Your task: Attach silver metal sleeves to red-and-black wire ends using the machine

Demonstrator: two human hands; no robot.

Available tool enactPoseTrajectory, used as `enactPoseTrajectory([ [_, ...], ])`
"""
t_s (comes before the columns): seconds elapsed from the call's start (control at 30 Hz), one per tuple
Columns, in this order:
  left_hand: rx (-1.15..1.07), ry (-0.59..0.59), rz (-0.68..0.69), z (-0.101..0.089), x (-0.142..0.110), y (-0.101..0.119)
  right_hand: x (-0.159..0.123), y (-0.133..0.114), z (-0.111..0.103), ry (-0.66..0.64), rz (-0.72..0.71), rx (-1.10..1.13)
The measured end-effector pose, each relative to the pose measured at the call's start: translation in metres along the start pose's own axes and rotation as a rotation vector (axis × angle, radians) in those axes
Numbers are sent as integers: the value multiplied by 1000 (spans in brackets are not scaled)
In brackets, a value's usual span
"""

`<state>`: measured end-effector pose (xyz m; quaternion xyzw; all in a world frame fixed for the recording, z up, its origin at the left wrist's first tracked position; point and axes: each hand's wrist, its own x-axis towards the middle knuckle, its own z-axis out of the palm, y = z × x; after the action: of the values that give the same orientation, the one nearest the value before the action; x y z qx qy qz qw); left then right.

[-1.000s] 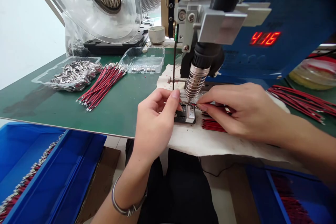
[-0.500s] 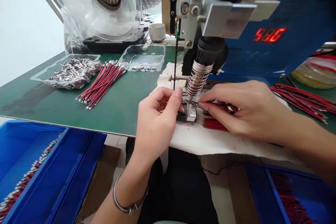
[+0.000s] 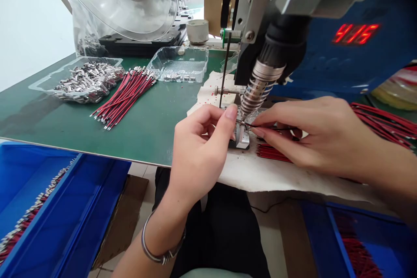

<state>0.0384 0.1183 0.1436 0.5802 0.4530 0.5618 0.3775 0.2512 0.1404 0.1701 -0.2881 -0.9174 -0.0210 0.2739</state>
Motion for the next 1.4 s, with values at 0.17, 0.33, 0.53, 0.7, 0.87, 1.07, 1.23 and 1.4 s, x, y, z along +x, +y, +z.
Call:
enactPoseTrajectory([
  [0.17,-10,-9,-2,1,0,2,-1,1,0,-12,2,-8],
  [0.33,6,0,8,2,0,2,-1,-1,0,-20,8,1],
  [0.53,18,8,10,3,0,2,-1,0,0,-20,23,-2],
  [0.7,7,3,2,2,0,3,1,2,0,-20,20,7],
  [0.87,-13,-4,7,2,0,3,0,3,1,-16,0,4],
  [1.07,-4,-7,9,3,0,3,-1,4,-1,0,7,12],
  [1.23,197,-6,102,-15,-19,2,-1,6,0,12,-2,2],
  [1.4,644,235,241,-63,-40,-10,-2,8,2,26,-7,2],
])
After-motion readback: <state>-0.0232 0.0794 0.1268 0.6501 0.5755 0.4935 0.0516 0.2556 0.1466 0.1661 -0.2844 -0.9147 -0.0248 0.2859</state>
